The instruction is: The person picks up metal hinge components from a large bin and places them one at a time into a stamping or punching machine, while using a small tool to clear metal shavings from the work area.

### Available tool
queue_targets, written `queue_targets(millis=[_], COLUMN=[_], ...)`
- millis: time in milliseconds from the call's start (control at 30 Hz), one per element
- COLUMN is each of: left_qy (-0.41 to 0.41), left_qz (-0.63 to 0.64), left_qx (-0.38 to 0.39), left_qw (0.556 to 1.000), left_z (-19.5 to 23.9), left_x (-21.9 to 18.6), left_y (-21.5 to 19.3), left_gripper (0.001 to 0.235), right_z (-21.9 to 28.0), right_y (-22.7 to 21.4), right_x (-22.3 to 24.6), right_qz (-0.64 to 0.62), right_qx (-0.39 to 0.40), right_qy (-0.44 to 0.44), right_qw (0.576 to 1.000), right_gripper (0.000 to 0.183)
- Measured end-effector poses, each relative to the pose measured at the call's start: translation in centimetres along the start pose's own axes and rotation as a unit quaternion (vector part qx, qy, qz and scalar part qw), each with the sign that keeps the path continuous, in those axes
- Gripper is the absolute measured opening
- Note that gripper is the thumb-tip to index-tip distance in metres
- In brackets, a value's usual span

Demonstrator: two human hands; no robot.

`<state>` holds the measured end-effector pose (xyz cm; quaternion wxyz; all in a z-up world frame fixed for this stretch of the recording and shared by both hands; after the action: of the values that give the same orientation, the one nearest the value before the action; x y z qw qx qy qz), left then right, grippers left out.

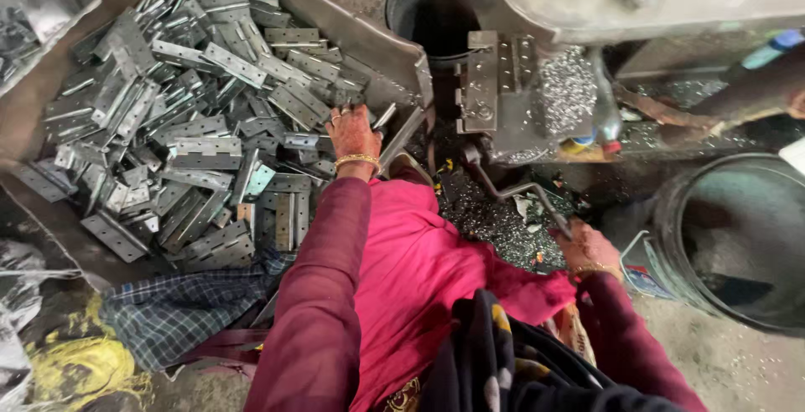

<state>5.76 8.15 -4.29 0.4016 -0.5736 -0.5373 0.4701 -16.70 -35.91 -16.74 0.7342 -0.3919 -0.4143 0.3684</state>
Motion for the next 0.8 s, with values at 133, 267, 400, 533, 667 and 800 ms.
queue_targets(millis=[133,267,400,533,667,800], left_qy=[-0.006,0.01,0.045,-0.073,-0.146,-0.078], left_qz=[0.083,0.101,0.048,0.05,0.038,-0.155], left_qx=[-0.042,0.039,-0.011,-0.066,-0.081,-0.054], left_qw=[0.996,0.994,0.998,0.994,0.985,0.983], left_z=[0.2,-2.2,-2.4,-1.3,-1.4,-0.6], left_x=[-0.3,-4.0,-5.0,2.1,7.6,3.0], left_y=[-1.6,-0.9,4.8,4.6,-1.1,-0.3], left_gripper=[0.036,0.053,0.022,0.034,0.035,0.018], right_z=[-2.4,-2.5,0.0,0.9,-1.3,-0.4], right_y=[2.3,2.5,0.0,-1.6,1.6,2.1], right_x=[-1.0,-1.6,-0.4,0.8,-0.8,-2.0], right_qz=[-0.017,-0.018,-0.053,0.022,-0.028,-0.025], right_qx=[0.021,-0.018,-0.018,-0.034,0.019,-0.002], right_qy=[-0.067,-0.025,-0.062,-0.027,-0.024,-0.036], right_qw=[0.997,0.999,0.997,0.999,0.999,0.999], right_gripper=[0.057,0.056,0.053,0.053,0.054,0.053])
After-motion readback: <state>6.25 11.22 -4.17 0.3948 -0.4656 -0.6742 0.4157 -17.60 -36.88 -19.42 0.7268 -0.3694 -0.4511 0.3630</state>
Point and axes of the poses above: each hand's wrist, its own z-axis away from the middle knuckle, its own y-axis out of the palm, x = y × z, the point moved 3 cm from there along -z, towards the middle knuckle, and after that the axes turned 1 degree about -x, right-handed, at the moved point
